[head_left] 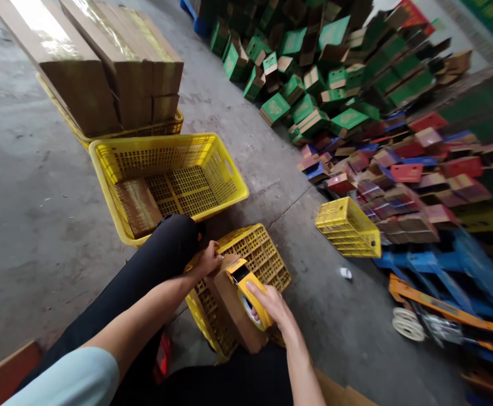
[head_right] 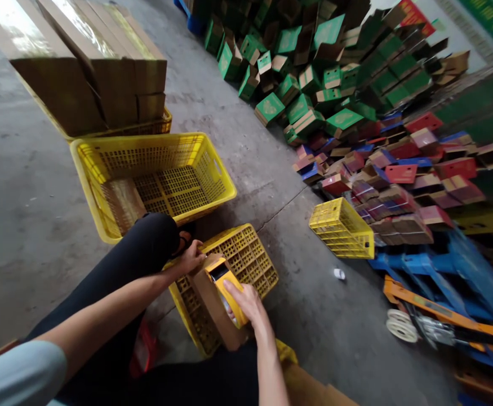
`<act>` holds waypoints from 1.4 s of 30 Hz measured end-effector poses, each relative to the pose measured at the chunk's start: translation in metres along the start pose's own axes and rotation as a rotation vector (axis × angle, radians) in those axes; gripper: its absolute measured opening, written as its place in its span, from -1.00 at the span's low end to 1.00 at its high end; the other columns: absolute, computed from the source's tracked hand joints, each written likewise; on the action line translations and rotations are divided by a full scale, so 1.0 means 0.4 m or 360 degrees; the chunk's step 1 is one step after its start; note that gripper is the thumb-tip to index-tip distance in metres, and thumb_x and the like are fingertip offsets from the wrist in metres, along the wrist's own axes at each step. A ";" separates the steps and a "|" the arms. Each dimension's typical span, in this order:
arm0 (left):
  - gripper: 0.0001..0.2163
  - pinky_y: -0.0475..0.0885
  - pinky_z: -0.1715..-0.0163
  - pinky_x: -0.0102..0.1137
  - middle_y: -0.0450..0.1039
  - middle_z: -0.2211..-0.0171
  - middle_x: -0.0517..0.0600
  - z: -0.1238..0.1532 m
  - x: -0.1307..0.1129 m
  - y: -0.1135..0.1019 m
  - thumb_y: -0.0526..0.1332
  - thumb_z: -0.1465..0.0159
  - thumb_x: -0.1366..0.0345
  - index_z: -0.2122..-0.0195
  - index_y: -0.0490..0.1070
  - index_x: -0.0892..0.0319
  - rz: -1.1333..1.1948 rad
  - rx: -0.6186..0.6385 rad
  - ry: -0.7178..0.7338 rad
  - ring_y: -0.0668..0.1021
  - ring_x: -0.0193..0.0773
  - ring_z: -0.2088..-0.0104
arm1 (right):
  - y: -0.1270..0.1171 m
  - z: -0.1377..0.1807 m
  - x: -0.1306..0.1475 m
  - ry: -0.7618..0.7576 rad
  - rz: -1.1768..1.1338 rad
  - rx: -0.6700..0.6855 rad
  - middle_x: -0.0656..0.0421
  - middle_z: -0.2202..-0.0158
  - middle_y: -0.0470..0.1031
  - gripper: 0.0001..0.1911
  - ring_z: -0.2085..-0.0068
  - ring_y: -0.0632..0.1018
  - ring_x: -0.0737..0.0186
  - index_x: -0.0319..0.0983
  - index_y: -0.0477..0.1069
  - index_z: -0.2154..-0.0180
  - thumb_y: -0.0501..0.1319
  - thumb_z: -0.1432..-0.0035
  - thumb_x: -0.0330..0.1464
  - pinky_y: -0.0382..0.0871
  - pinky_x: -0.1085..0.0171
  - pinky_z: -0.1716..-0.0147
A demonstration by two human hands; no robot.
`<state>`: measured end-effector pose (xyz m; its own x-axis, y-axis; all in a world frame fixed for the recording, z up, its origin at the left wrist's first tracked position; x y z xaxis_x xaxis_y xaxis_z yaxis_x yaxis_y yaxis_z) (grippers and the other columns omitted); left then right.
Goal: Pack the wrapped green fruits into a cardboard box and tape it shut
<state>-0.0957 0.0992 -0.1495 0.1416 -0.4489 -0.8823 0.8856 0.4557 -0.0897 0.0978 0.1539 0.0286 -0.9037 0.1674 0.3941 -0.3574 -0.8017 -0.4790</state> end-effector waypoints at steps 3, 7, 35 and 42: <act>-0.62 0.43 0.20 -0.41 0.46 0.30 -0.14 -0.006 0.013 0.013 0.25 -0.26 0.45 -0.08 0.26 0.08 -0.0001 0.0018 0.0019 0.58 -0.25 0.25 | 0.000 0.002 0.000 -0.0009 0.0007 0.0007 0.17 0.64 0.53 -0.70 0.63 0.57 0.22 -0.20 0.45 0.38 0.28 -0.30 -0.14 0.49 0.36 0.61; -0.63 0.45 0.18 -0.39 0.47 0.31 -0.14 -0.009 0.023 0.027 0.25 -0.28 0.45 -0.08 0.26 0.08 -0.0019 0.0034 0.0046 0.59 -0.23 0.26 | 0.001 0.003 -0.003 -0.0007 -0.0014 0.0002 0.17 0.63 0.53 -0.68 0.62 0.56 0.23 -0.20 0.45 0.36 0.28 -0.29 -0.10 0.48 0.36 0.60; -0.31 0.35 -0.26 -0.05 0.47 -0.19 0.26 0.021 0.011 -0.007 0.33 -0.21 0.36 -0.40 0.29 0.22 -0.0256 -0.0067 0.0171 0.49 0.16 -0.24 | -0.006 0.005 -0.011 -0.0054 0.0003 -0.0054 0.16 0.62 0.54 -0.65 0.60 0.58 0.20 -0.20 0.46 0.37 0.29 -0.25 -0.06 0.49 0.35 0.59; -0.49 0.39 -0.29 -0.13 0.57 -0.12 0.13 0.030 -0.040 0.005 0.07 -0.40 0.41 -0.38 0.32 0.16 -0.0020 -0.0012 0.0238 0.57 -0.07 -0.17 | -0.002 0.003 -0.016 -0.0078 -0.0029 -0.0044 0.19 0.63 0.52 -0.63 0.60 0.56 0.22 -0.18 0.44 0.36 0.28 -0.26 -0.02 0.49 0.35 0.57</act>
<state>-0.0907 0.0982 -0.1300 0.0627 -0.3351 -0.9401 0.8834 0.4569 -0.1040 0.1041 0.1528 0.0273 -0.8846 0.1531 0.4406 -0.3808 -0.7824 -0.4928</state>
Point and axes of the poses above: each hand's wrist, its own z-axis away from the middle knuckle, its own y-axis out of the palm, x = y × z, the point moved 8 cm from there along -z, towards the middle knuckle
